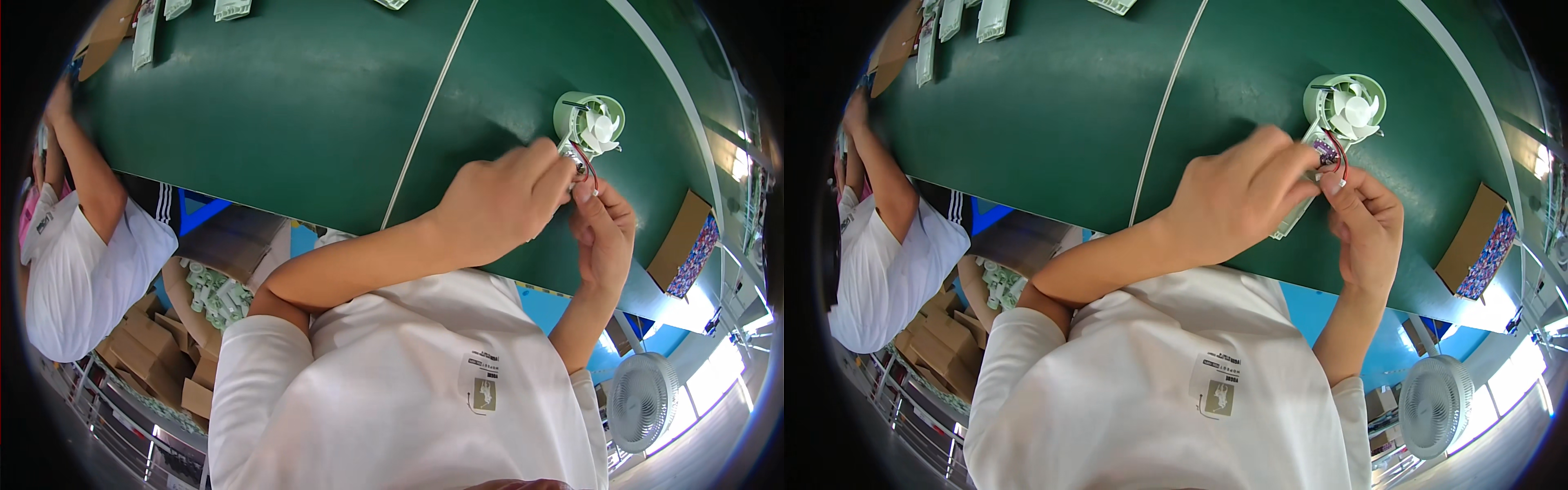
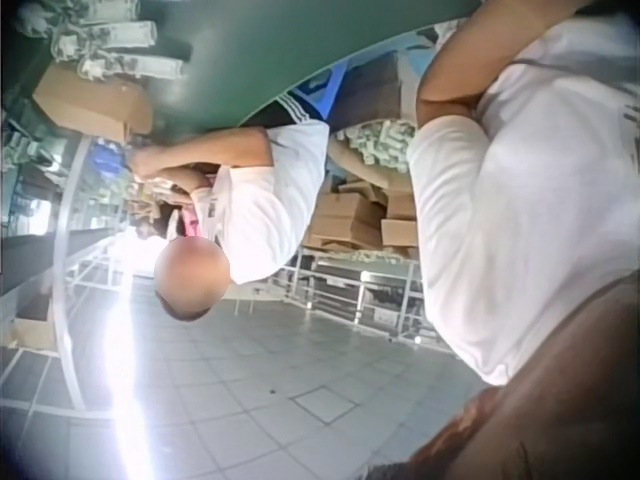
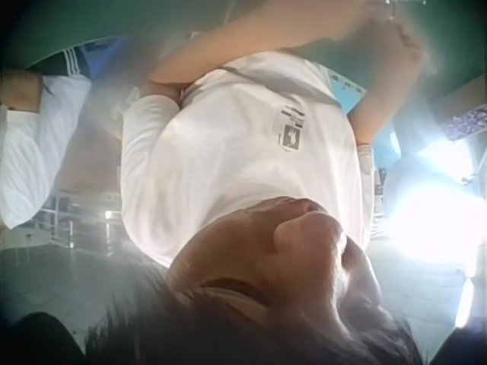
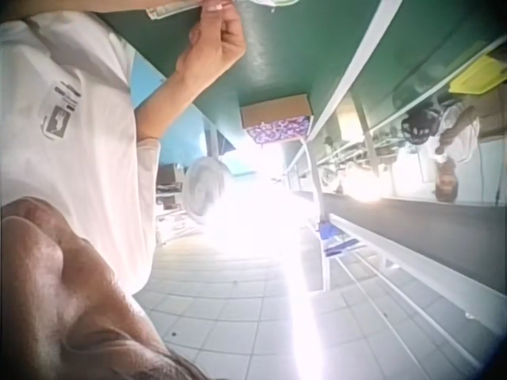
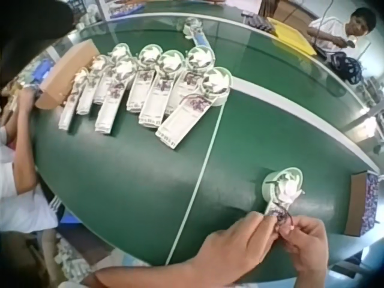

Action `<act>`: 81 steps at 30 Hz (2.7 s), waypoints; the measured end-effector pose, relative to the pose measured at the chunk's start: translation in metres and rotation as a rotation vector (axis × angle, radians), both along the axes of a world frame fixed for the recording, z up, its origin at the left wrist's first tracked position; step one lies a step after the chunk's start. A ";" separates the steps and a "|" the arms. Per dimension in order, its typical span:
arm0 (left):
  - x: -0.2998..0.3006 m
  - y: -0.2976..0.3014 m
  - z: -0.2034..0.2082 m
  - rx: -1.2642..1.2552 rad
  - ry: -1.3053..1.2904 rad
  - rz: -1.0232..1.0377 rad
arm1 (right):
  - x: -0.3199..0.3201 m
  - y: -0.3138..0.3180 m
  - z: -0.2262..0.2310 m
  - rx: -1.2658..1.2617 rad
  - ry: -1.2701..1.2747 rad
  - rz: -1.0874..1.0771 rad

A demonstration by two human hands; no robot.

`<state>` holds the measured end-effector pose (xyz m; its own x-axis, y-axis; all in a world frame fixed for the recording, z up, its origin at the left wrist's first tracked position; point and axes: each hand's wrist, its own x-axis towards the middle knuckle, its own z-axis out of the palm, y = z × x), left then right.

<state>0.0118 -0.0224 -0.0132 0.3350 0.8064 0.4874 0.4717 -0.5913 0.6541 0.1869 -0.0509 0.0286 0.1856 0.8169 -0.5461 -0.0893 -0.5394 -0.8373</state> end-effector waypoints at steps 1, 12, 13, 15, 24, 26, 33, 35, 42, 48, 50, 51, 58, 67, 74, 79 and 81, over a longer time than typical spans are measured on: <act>-0.001 0.002 0.004 -0.124 -0.034 0.052 | 0.000 0.000 -0.001 0.030 -0.046 -0.004; -0.004 0.001 -0.004 -0.386 0.012 -0.053 | -0.011 0.007 -0.025 0.576 -0.676 0.143; -0.005 0.001 -0.004 -0.383 0.022 -0.055 | -0.011 0.007 -0.025 0.625 -0.791 0.186; -0.005 0.001 -0.004 -0.381 0.030 -0.053 | -0.015 0.008 -0.022 0.690 -0.869 0.228; -0.001 -0.006 -0.009 -0.356 0.100 -0.031 | -0.016 0.015 -0.001 0.817 -1.136 0.508; 0.000 -0.008 -0.011 -0.355 0.126 -0.026 | -0.015 0.018 0.004 0.824 -1.170 0.591; 0.012 -0.015 -0.019 -0.379 0.124 -0.063 | -0.004 0.009 -0.002 0.723 -1.125 0.641; 0.020 -0.016 -0.020 -0.365 0.127 -0.079 | 0.002 0.006 -0.003 0.686 -1.105 0.591; 0.019 -0.014 -0.009 -0.613 0.079 -0.157 | 0.033 -0.010 0.003 0.485 -0.910 0.476; 0.025 -0.007 0.010 -0.215 -0.296 -0.077 | 0.039 -0.026 0.010 -0.014 -0.358 0.125; 0.040 -0.007 -0.001 -0.146 -0.274 -0.097 | 0.041 -0.024 0.005 -0.073 -0.197 0.092; 0.046 -0.007 -0.004 -0.079 -0.262 -0.111 | 0.041 -0.023 0.004 -0.090 -0.040 0.059; 0.060 -0.019 -0.005 -0.145 -0.352 -0.152 | 0.058 -0.029 -0.009 -0.134 0.473 -0.016; 0.069 -0.034 0.000 -0.159 -0.329 -0.109 | 0.066 -0.040 -0.004 -0.109 0.373 -0.122; 0.073 -0.037 -0.002 -0.153 -0.246 -0.107 | 0.064 -0.042 -0.002 -0.092 0.320 -0.129; 0.076 -0.037 -0.001 -0.032 -0.211 -0.085 | 0.073 -0.052 -0.009 0.025 0.112 -0.038; 0.072 -0.036 0.006 -0.161 -0.185 -0.034 | 0.078 -0.052 -0.012 0.080 0.003 -0.012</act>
<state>0.0840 -0.0581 -0.0075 0.2804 0.8681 0.4095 0.3166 -0.4864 0.8144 0.2650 -0.1034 0.0167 0.1944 0.8557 -0.4795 -0.0978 -0.4695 -0.8775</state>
